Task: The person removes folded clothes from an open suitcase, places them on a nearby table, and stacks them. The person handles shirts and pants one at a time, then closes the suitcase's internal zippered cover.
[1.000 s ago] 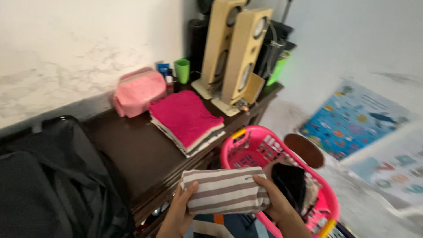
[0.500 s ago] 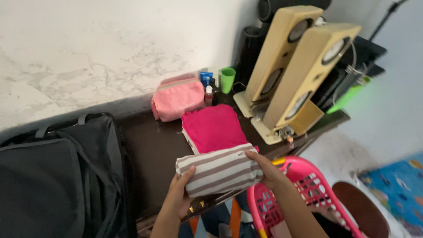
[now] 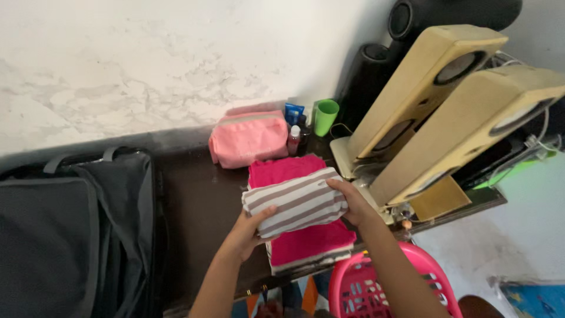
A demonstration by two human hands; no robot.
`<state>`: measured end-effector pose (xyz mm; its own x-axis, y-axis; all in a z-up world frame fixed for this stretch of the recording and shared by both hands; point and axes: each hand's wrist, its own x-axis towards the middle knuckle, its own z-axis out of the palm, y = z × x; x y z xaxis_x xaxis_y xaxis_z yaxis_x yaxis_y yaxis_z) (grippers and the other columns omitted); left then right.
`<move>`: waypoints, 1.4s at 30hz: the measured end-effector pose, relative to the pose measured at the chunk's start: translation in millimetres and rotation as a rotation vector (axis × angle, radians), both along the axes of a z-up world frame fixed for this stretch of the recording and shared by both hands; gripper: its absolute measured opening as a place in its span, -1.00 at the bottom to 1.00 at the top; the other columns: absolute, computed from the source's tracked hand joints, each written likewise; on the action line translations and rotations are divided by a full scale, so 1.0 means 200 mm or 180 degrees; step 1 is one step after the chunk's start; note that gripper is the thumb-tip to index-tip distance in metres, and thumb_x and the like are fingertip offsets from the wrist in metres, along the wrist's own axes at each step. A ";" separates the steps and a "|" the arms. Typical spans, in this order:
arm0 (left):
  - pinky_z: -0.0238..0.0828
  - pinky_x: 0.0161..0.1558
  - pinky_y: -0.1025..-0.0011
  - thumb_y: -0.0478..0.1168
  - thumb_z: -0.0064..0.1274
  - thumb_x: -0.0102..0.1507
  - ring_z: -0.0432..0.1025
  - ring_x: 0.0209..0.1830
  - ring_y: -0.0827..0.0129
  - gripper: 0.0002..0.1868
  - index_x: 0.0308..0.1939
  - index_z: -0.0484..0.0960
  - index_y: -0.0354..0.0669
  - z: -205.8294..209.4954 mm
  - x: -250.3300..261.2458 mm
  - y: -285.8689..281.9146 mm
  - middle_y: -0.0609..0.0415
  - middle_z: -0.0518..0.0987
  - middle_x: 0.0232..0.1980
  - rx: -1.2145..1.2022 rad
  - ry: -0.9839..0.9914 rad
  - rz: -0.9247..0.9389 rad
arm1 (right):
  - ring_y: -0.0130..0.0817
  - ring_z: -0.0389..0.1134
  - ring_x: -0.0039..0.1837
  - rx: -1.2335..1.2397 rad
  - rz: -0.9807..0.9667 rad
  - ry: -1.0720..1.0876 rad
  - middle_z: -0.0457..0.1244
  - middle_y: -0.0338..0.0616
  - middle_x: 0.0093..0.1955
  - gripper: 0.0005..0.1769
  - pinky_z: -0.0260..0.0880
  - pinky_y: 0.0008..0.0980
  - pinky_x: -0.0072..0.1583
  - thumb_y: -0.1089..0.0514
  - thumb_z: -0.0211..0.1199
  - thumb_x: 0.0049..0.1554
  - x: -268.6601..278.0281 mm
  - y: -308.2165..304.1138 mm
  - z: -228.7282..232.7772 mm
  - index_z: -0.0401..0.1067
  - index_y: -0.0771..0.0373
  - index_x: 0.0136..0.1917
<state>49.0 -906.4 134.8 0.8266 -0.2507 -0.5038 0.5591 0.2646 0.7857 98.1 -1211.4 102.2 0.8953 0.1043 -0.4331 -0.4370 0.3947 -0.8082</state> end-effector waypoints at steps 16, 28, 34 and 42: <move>0.46 0.22 0.26 -0.40 0.39 -0.05 0.46 0.24 0.24 -0.05 0.38 0.30 -0.07 -0.32 0.58 -0.14 0.01 0.55 0.23 -0.0697 -0.1168 0.0694 | -0.37 0.37 0.16 -0.0756 0.0078 -0.1001 0.34 -0.17 0.14 -0.48 0.38 -0.36 0.18 -0.09 0.21 0.22 0.63 -0.03 -0.11 0.38 0.27 0.32; 0.39 0.28 0.30 -0.26 0.54 -0.11 0.44 0.28 0.27 -0.03 0.33 0.35 -0.19 -0.58 0.69 -0.10 0.03 0.54 0.26 0.0406 -0.1685 0.0069 | -0.25 0.16 0.51 -0.2589 0.0234 -0.1783 0.19 -0.04 0.49 -0.50 0.13 -0.34 0.42 -0.05 0.27 0.20 0.58 -0.08 -0.24 0.44 0.21 0.33; 0.30 0.36 0.24 -0.30 0.60 -0.19 0.23 0.42 0.13 0.05 0.35 0.41 -0.25 -0.53 0.62 -0.01 -0.19 0.22 0.43 0.1323 -0.2093 -0.0288 | -0.28 0.14 0.51 -0.2859 0.0326 -0.2017 0.12 -0.06 0.55 -0.59 0.21 -0.30 0.34 0.08 0.33 0.13 0.42 -0.12 -0.19 0.48 0.17 0.24; -0.01 0.52 0.12 0.03 0.58 -0.26 -0.12 0.66 -0.01 0.28 0.47 0.26 -0.11 -0.48 0.42 0.00 -0.23 -0.19 0.66 0.1647 -0.1405 -0.0848 | -0.47 0.28 0.21 -0.2056 0.0591 -0.1524 0.26 -0.20 0.38 -0.51 0.38 -0.41 0.18 0.28 0.35 0.06 0.19 -0.19 -0.18 0.37 0.21 0.27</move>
<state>133.0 -906.2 39.6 0.9243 -0.2916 -0.2462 0.1551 -0.3026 0.9404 135.3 -1248.8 66.4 0.9909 0.1300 -0.0343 0.0002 -0.2563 -0.9666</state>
